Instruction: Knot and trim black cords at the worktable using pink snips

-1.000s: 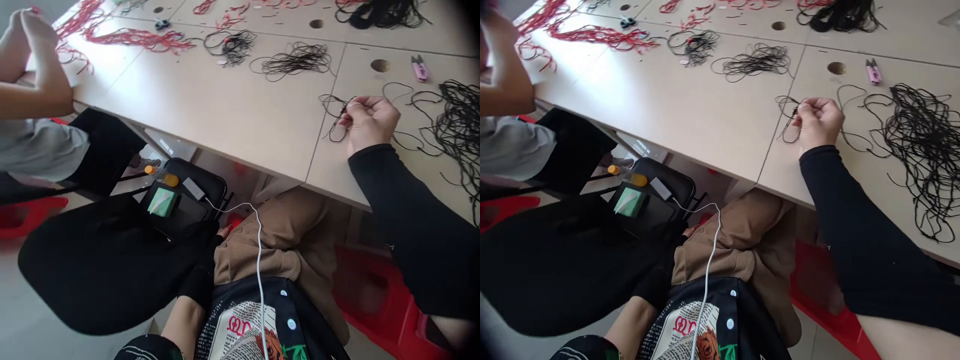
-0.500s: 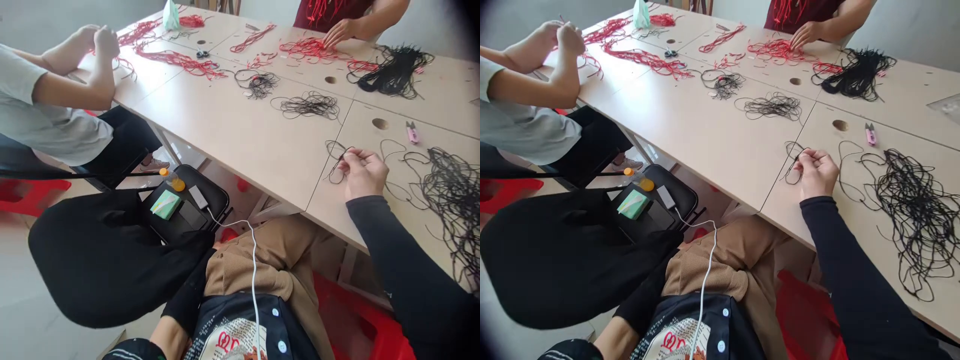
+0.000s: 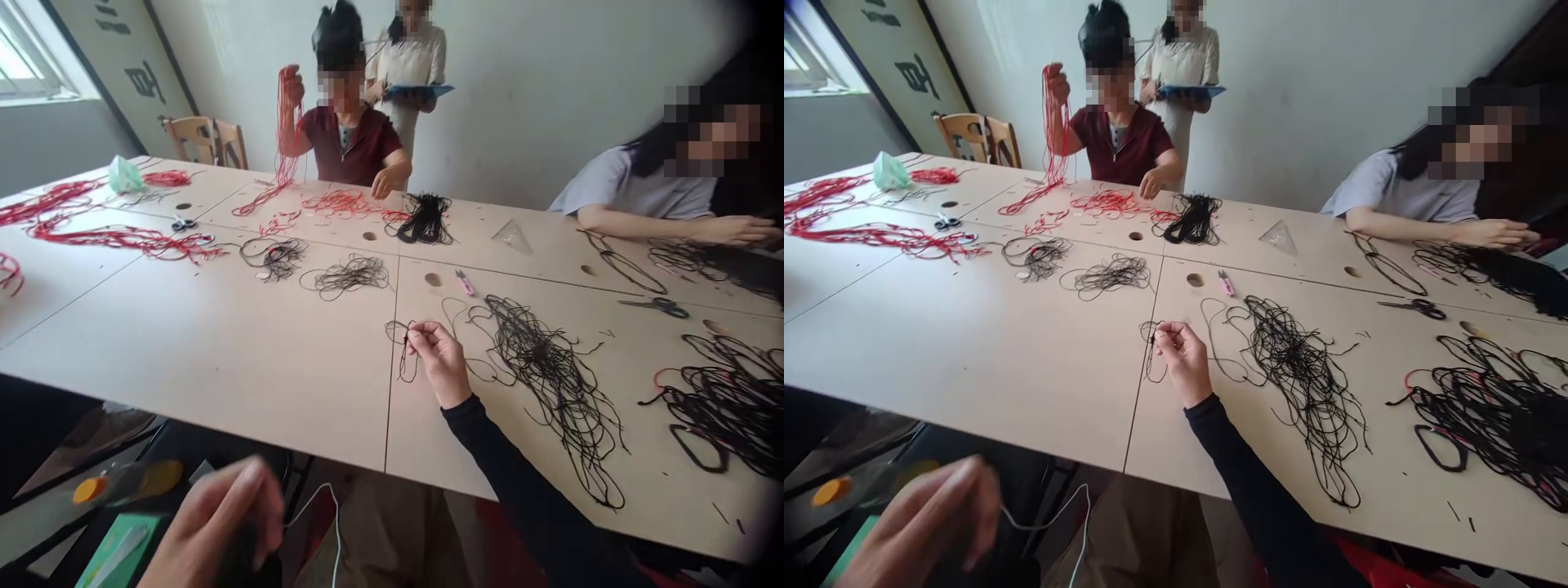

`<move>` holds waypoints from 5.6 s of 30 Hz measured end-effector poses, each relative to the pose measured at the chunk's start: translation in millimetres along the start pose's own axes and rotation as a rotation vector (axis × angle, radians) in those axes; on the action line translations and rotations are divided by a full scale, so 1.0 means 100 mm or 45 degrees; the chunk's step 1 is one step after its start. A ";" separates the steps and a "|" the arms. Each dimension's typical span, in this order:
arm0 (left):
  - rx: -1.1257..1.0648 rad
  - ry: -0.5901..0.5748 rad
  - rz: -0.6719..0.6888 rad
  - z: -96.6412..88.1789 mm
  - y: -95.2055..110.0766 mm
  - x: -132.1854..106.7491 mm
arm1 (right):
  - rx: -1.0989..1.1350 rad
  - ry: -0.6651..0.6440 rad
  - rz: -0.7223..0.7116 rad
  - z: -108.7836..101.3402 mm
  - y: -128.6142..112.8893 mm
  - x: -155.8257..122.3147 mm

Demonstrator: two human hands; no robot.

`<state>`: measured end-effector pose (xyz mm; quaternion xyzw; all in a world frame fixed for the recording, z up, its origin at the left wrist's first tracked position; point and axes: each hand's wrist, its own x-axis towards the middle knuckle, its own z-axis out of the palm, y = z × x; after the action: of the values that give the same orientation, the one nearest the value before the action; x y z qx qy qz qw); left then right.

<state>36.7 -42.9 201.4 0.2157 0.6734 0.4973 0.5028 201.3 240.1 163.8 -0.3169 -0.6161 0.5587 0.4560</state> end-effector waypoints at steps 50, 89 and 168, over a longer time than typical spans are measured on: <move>-0.483 -0.339 0.263 1.78 0.79 2.41 | -0.108 0.003 0.193 -0.42 0.12 0.47; -0.520 -0.344 0.285 1.75 0.84 2.40 | -0.358 -0.048 0.091 -0.42 0.07 0.47; -0.289 -0.487 0.263 1.75 0.84 2.39 | -0.410 -0.021 0.067 -0.42 0.04 0.45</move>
<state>78.8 260.0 164.8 0.3158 0.4801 0.5685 0.5887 222.1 298.5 167.8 -0.3974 -0.6929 0.4669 0.3794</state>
